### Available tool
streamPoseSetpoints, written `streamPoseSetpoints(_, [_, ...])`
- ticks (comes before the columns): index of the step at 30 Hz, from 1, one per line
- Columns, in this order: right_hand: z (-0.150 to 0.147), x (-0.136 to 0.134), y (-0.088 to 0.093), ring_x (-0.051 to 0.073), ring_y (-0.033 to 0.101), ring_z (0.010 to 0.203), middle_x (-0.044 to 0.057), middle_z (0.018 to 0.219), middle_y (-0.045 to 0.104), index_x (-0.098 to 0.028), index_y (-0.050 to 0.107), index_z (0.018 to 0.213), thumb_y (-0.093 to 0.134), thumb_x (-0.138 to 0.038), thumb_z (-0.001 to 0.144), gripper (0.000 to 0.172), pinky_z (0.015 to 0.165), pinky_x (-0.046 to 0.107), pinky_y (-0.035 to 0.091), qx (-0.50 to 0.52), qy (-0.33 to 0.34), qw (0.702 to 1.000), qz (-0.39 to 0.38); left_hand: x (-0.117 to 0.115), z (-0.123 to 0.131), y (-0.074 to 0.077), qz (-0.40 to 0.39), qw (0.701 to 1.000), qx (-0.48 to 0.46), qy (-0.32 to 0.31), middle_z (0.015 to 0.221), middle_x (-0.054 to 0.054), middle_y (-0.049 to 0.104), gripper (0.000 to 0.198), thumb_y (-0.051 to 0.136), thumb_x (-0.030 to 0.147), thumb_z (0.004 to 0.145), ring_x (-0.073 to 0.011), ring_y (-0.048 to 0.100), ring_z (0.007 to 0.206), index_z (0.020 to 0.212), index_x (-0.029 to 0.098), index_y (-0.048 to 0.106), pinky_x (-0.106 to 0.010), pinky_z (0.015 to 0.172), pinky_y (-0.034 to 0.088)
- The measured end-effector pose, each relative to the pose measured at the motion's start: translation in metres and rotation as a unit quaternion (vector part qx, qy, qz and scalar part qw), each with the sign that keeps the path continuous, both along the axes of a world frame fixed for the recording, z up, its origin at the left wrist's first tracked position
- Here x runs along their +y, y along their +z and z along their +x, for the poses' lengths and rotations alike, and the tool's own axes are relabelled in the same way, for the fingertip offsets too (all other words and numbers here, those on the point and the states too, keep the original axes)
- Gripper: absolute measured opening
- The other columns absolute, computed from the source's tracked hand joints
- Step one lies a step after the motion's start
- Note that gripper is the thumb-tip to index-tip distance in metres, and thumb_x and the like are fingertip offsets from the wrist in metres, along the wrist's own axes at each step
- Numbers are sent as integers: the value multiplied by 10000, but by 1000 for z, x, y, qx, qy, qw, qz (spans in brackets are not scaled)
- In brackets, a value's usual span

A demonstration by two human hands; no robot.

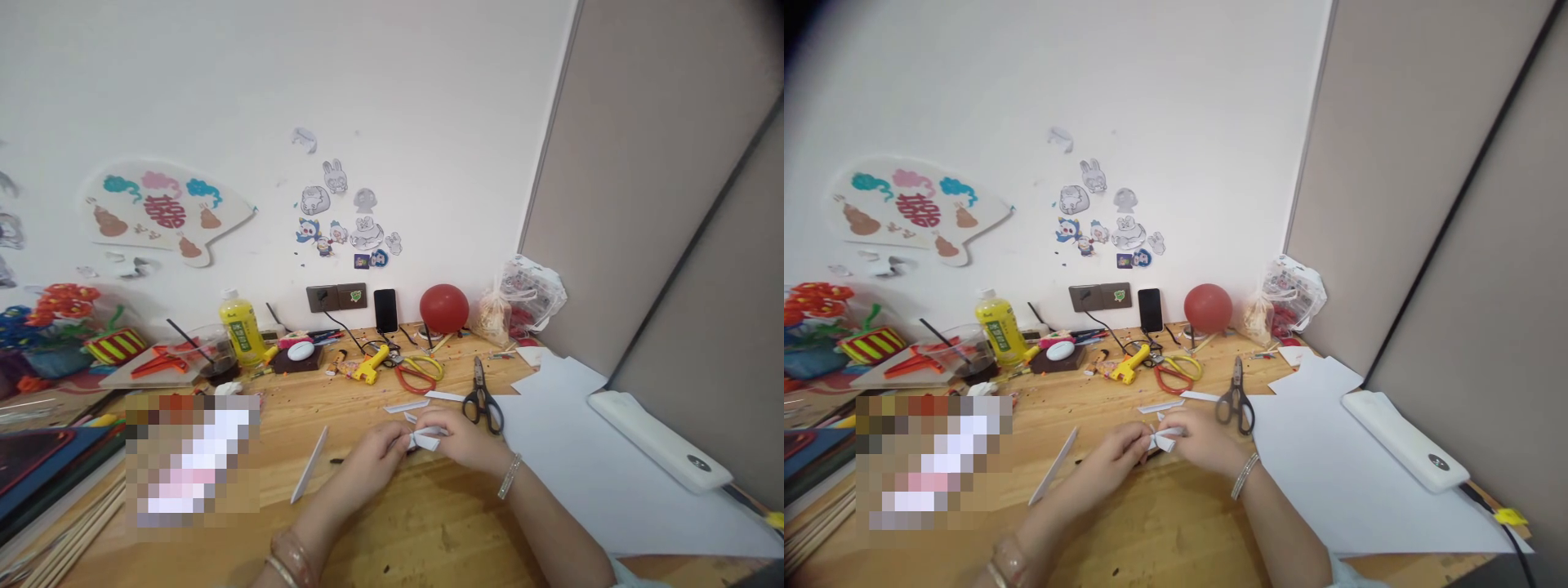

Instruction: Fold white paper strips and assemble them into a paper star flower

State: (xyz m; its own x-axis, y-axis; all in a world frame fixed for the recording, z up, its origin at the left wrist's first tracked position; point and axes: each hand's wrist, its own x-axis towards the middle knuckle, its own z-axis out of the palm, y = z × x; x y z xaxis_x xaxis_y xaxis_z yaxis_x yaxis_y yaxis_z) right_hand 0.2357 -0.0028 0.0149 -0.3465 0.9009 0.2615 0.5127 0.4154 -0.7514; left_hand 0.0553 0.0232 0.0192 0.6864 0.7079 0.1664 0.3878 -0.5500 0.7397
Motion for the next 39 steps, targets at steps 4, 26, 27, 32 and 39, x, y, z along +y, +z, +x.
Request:
streamPoseSetpoints(4, [-3, 1, -3, 143, 533, 706, -4, 715, 591, -168, 623, 705, 532, -244, 793, 147, 647, 227, 401, 8, -5, 1000, 7, -2, 1, 2, 15, 1000, -11, 4, 804, -12, 629, 227, 411, 273, 846, -141, 530, 730, 808, 170, 610, -228, 706, 403])
streamPoseSetpoints(26, [-13, -6, -2, 125, 508, 650, -15, 666, 543, -164, 587, 638, 516, -137, 757, 141, 604, 213, 372, -2, -27, 998, 54, 1, 4, -6, 75, 995, 31, 61, 581, 17, 551, 169, 449, 180, 726, -124, 478, 584, 618, 153, 576, -209, 568, 319])
streamPoseSetpoints(27, [-14, -6, -3, 126, 508, 651, -14, 665, 543, -164, 585, 634, 513, -139, 759, 145, 605, 213, 371, 0, -28, 998, 57, 1, 4, -6, 69, 996, 26, 58, 583, 21, 542, 162, 448, 179, 722, -120, 471, 582, 618, 152, 570, -206, 560, 313])
streamPoseSetpoints(32, [-16, -6, -4, 119, 491, 616, -25, 617, 519, -160, 559, 590, 521, -108, 732, 155, 569, 208, 346, -14, -42, 997, 65, 0, 7, -9, 34, 997, 25, 70, 575, 31, 509, 140, 439, 155, 698, -111, 434, 562, 618, 142, 553, -201, 518, 288])
streamPoseSetpoints(39, [-9, -5, -2, 136, 532, 674, 7, 695, 598, -169, 612, 677, 484, -175, 823, 194, 618, 228, 391, -63, -23, 994, 90, -3, 3, 4, 75, 996, 18, 32, 680, -1, 596, 178, 442, 201, 800, -127, 506, 637, 711, 152, 589, -207, 597, 365])
